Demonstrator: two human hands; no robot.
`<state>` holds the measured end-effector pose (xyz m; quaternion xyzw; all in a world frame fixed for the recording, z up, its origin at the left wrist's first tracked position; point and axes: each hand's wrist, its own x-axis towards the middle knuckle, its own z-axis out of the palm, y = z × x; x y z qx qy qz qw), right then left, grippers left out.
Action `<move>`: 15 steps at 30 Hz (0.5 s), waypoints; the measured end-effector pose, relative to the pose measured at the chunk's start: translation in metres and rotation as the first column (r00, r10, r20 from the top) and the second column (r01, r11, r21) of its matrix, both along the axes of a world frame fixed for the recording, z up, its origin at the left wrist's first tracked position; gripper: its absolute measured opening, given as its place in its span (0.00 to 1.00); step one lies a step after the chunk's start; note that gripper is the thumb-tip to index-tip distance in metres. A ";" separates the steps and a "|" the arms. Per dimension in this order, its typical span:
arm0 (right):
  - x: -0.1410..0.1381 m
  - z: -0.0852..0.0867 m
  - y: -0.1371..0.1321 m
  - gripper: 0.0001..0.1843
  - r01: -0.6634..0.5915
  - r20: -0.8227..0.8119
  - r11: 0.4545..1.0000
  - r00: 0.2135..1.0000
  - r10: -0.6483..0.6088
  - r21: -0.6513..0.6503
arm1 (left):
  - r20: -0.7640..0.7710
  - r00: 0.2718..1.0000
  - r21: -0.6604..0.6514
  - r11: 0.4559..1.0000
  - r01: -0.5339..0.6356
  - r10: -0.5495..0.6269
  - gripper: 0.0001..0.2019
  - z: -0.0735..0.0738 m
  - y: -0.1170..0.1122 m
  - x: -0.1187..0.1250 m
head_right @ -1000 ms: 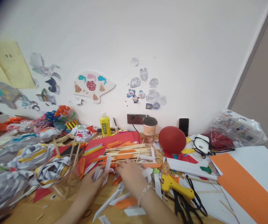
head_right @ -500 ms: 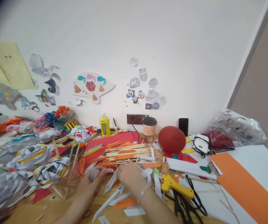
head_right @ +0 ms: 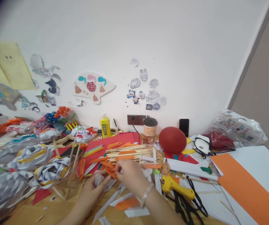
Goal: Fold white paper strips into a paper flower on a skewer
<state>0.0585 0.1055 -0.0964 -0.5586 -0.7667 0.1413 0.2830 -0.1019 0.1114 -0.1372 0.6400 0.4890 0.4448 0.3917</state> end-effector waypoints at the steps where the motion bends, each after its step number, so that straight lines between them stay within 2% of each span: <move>1: -0.002 0.000 -0.001 0.02 0.002 -0.032 1.000 0.999 -0.003 -0.019 | 0.007 1.000 0.007 1.000 0.006 -0.006 0.16 0.001 -0.001 0.000; 5: -0.006 -0.003 -0.002 0.04 -0.011 -0.146 0.999 0.989 0.006 -0.033 | 0.007 1.000 0.031 0.999 -0.031 0.031 0.15 0.003 -0.004 0.001; 10: -0.006 -0.006 -0.001 0.09 -0.129 -0.278 0.987 0.956 0.097 -0.099 | 0.033 0.987 -0.042 0.987 -0.154 0.156 0.15 0.003 -0.002 0.001; 15: 0.000 -0.008 0.003 0.07 -0.149 -0.400 0.965 0.915 0.052 -0.215 | 0.083 0.974 -0.044 0.977 -0.207 0.210 0.14 0.000 -0.001 0.000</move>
